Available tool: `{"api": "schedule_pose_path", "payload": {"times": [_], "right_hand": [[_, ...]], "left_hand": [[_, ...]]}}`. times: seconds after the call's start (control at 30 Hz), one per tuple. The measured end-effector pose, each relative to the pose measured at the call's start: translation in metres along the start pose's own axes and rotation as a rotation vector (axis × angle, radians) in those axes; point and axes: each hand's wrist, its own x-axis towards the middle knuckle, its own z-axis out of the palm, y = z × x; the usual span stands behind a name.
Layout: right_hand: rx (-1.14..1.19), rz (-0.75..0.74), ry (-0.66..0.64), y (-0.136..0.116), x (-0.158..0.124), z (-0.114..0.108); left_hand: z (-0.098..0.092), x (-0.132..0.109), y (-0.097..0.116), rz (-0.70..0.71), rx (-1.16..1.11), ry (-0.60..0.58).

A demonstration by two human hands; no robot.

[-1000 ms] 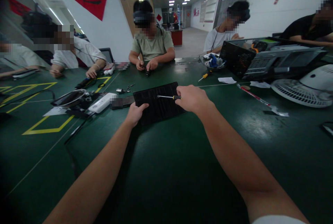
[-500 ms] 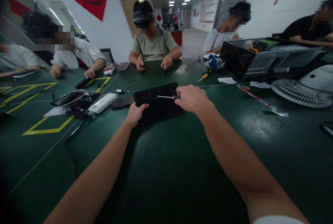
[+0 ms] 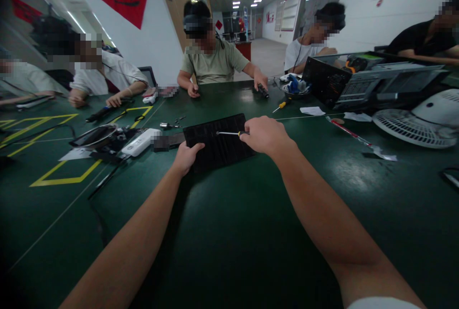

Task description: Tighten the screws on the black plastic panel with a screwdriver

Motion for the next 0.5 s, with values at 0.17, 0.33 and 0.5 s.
{"api": "schedule_pose_path", "payload": {"times": [0.17,0.33,0.5], "right_hand": [[0.011,0.017,-0.019,0.0000,0.0008,0.0003],[0.011,0.010,-0.043,0.0010,0.0025,0.0028],[0.014,0.024,-0.039,0.0006,0.0023,0.0029]], "left_hand": [[-0.0001,0.0005,-0.0016,0.011,0.007,0.000],[0.0007,-0.0007,0.0000,0.018,0.012,0.009],[0.0009,-0.0024,0.0028,0.021,0.011,0.015]]}}
